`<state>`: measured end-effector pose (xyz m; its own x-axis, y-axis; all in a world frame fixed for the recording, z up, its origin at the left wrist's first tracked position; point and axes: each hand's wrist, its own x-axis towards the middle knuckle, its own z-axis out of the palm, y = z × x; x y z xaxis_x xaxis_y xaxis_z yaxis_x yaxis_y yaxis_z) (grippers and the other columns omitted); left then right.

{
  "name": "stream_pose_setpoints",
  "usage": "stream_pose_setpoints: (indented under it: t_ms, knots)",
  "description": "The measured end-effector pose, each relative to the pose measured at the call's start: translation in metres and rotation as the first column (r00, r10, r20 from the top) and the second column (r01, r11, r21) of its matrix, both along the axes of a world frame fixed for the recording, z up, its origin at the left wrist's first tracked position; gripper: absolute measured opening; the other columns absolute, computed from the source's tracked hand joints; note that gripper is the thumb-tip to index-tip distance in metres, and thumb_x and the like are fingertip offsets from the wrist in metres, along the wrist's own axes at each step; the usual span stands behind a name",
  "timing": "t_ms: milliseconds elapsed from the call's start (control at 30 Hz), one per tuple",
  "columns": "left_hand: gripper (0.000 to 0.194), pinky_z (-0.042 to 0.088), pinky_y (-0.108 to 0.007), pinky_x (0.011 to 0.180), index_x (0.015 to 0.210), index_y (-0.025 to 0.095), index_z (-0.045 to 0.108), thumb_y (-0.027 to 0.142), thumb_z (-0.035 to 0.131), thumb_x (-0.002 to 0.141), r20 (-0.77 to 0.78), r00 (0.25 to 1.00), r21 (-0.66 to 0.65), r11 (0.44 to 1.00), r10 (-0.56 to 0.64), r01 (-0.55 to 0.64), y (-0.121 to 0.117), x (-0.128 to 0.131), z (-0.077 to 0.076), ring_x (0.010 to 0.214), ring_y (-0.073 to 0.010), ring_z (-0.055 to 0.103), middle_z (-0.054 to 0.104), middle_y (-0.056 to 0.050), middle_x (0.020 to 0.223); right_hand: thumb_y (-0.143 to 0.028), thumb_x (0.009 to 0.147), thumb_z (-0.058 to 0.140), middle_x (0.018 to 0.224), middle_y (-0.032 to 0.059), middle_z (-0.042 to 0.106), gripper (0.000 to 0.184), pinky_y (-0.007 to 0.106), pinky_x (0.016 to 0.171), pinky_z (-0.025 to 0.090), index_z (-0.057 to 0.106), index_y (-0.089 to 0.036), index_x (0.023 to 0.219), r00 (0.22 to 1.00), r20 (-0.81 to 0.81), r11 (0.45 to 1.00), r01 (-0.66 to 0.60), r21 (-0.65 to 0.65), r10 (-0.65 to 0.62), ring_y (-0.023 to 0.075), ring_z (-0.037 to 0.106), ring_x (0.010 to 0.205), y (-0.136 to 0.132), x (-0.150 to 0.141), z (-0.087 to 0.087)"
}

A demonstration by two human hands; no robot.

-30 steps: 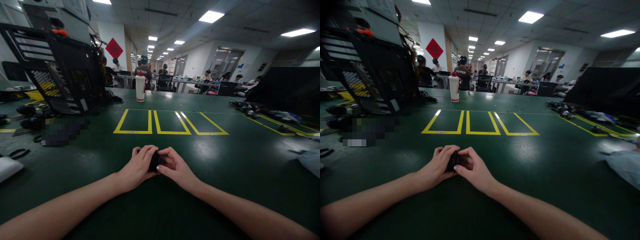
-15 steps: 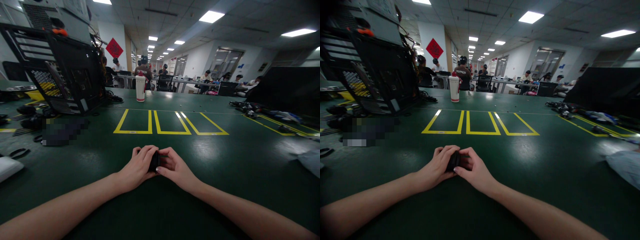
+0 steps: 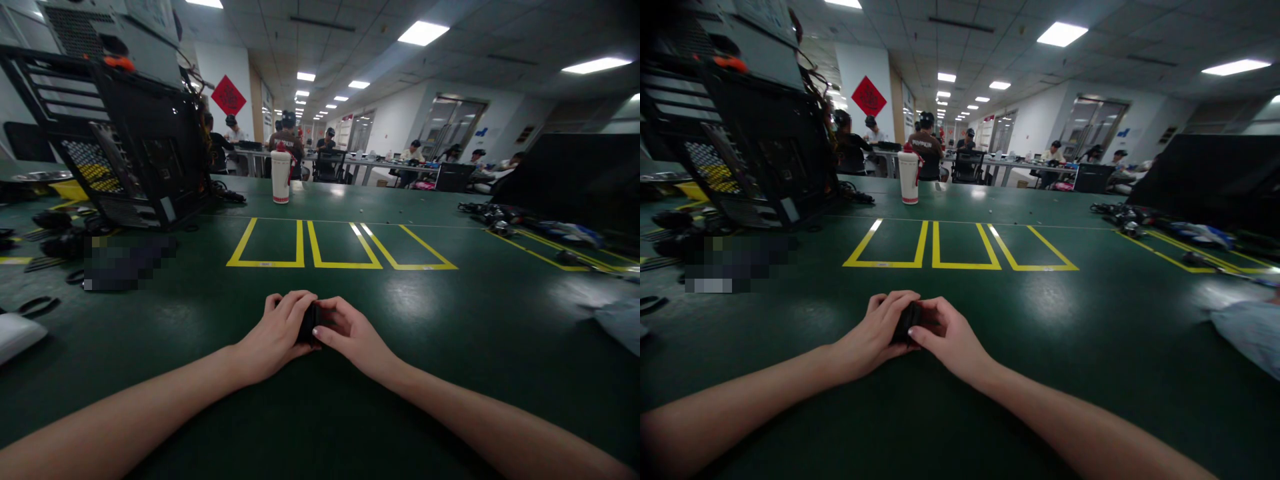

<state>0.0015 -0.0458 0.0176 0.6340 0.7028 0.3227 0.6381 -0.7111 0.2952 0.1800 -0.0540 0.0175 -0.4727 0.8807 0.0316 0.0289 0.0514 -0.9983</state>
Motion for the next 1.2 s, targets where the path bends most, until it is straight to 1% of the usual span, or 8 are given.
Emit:
stream_pose_setpoints:
  t_ms: [133,300,500,633,733,867,1033,1200]
  knots:
    - [0.06,0.032,-0.046,0.088,0.123,0.02,0.021,0.022,0.056,0.075,-0.014,1.0,-0.018,1.0,-0.008,0.008,-0.0002,0.0002,0.0008,0.11,-0.0257,0.039,0.038,-0.012,0.123,-0.02,0.072,0.06,0.101,0.002,0.054,0.032,0.036,0.083,0.048,0.044,-0.022,0.1,0.999,-0.03,1.0,-0.015,0.015,0.015,0.0173,0.055,0.098,-0.0026,-0.0005,0.0001]
    - [0.059,0.031,-0.047,0.088,0.123,0.02,0.019,0.026,0.055,0.076,0.005,1.0,0.006,1.0,-0.008,0.008,-0.0005,0.0009,-0.0009,0.11,-0.0264,0.039,0.039,-0.013,0.122,-0.023,0.075,0.055,0.1,0.0023,0.053,0.023,0.034,0.078,0.05,0.046,-0.022,0.096,0.999,-0.046,1.0,0.017,0.003,-0.016,0.0174,0.055,0.095,-0.0035,-0.0011,0.0028]
    - [0.06,0.033,-0.046,0.088,0.123,0.02,0.02,0.025,0.055,0.076,0.004,1.0,0.0,1.0,-0.008,0.008,-0.0012,0.0004,0.0006,0.109,-0.0261,0.041,0.039,-0.012,0.122,-0.023,0.073,0.058,0.112,0.005,0.05,0.04,0.038,0.091,0.043,0.043,-0.022,0.11,0.998,0.022,0.998,0.061,0.002,-0.061,0.0185,0.048,0.108,-0.0002,0.0003,0.0022]
    - [0.059,0.032,-0.047,0.088,0.123,0.02,0.021,0.025,0.056,0.075,-0.008,1.0,-0.005,1.0,-0.001,0.0,-0.0011,0.0004,0.0008,0.109,-0.0263,0.04,0.039,-0.012,0.122,-0.023,0.074,0.057,0.107,0.0043,0.053,0.032,0.037,0.088,0.045,0.045,-0.021,0.103,1.0,0.005,1.0,0.014,-0.02,-0.014,0.0185,0.051,0.104,0.0006,0.0006,-0.0001]
    - [0.059,0.032,-0.046,0.088,0.122,0.019,0.022,0.022,0.056,0.075,-0.013,1.0,-0.004,1.0,0.002,-0.002,-0.0005,0.0011,-0.0007,0.11,-0.0265,0.04,0.039,-0.012,0.122,-0.02,0.071,0.06,0.101,0.0023,0.055,0.033,0.036,0.085,0.047,0.044,-0.022,0.1,0.998,-0.057,1.0,-0.01,-0.025,0.009,0.0178,0.054,0.1,-0.0011,-0.0002,-0.0005]
    - [0.059,0.032,-0.047,0.088,0.123,0.018,0.021,0.025,0.056,0.076,-0.008,1.0,0.011,1.0,0.003,-0.003,-0.0001,0.0014,-0.002,0.11,-0.0265,0.039,0.039,-0.013,0.121,-0.023,0.073,0.057,0.098,0.0024,0.055,0.028,0.035,0.08,0.049,0.045,-0.021,0.098,0.997,-0.08,1.0,-0.005,-0.025,0.003,0.0175,0.056,0.094,-0.0028,-0.0008,0.0003]
    - [0.059,0.032,-0.047,0.088,0.123,0.02,0.02,0.026,0.055,0.076,0.002,1.0,0.004,1.0,-0.004,0.004,-0.0006,0.0007,0.0,0.109,-0.0263,0.041,0.039,-0.012,0.122,-0.024,0.073,0.057,0.11,0.0039,0.051,0.033,0.037,0.087,0.046,0.046,-0.023,0.105,0.998,-0.025,0.998,0.06,0.01,-0.06,0.0188,0.049,0.106,-0.0012,0.0001,0.0001]
    - [0.061,0.032,-0.047,0.088,0.124,0.02,0.019,0.025,0.056,0.075,-0.007,1.0,-0.01,1.0,0.001,-0.001,-0.0009,0.0003,0.0012,0.109,-0.0264,0.04,0.038,-0.012,0.122,-0.025,0.075,0.055,0.109,0.0049,0.052,0.032,0.038,0.089,0.044,0.046,-0.021,0.106,0.999,0.021,0.999,0.038,-0.004,-0.038,0.0192,0.049,0.107,-0.0005,0.0005,0.0003]
